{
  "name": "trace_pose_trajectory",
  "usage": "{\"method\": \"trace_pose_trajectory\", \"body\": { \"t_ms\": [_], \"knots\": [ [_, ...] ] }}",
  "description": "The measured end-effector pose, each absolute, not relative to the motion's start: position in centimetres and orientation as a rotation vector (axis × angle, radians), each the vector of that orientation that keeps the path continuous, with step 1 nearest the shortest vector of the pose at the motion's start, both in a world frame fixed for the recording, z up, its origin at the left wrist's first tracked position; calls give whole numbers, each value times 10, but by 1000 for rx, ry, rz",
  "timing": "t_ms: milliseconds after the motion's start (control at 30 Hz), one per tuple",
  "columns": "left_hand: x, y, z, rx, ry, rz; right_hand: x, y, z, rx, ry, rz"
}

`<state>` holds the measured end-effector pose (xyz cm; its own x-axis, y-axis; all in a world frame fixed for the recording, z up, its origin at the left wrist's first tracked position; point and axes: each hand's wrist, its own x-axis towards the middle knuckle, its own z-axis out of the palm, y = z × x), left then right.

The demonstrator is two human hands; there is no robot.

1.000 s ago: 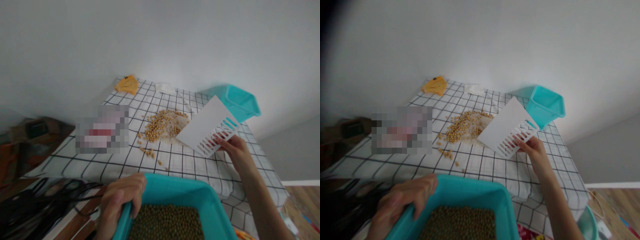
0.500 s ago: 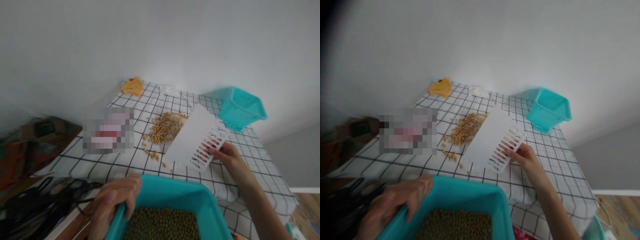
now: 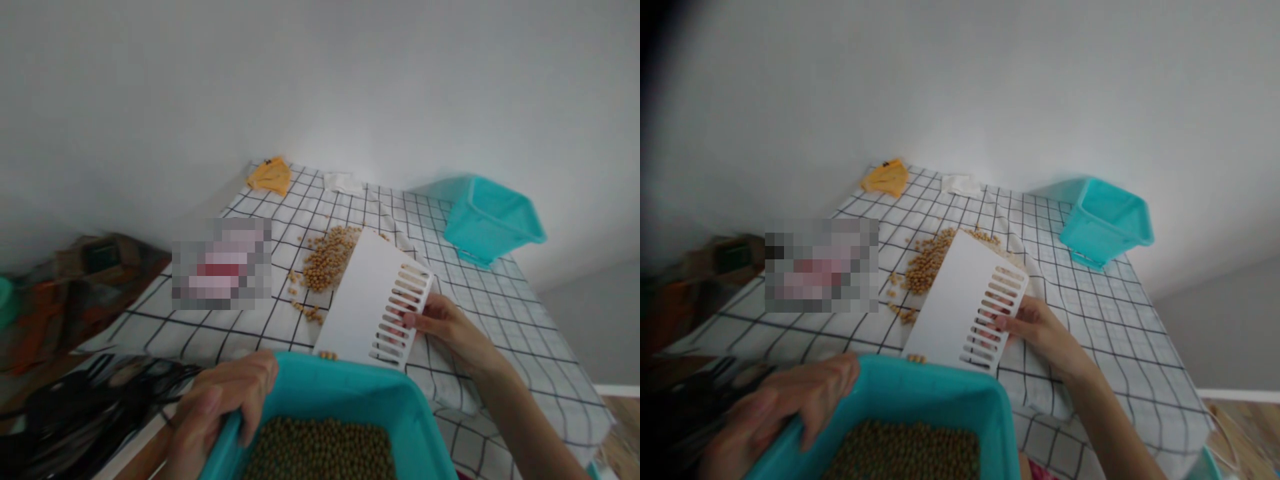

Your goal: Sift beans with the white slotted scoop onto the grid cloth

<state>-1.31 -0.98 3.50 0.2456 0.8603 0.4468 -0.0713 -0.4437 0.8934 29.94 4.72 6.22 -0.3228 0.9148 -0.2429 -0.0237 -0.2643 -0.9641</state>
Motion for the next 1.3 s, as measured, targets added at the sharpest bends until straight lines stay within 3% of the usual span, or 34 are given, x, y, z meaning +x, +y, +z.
{"method": "trace_pose_trajectory", "body": {
  "t_ms": [367, 1300],
  "knots": [
    [-13, -10, 36, 1627, 790, 1364, 311, 44, 63, -1239, -1076, 1438],
    [-34, -12, 27, 1493, 803, 1464, 283, 63, 71, -1351, -1308, 1283]
  ]
}}
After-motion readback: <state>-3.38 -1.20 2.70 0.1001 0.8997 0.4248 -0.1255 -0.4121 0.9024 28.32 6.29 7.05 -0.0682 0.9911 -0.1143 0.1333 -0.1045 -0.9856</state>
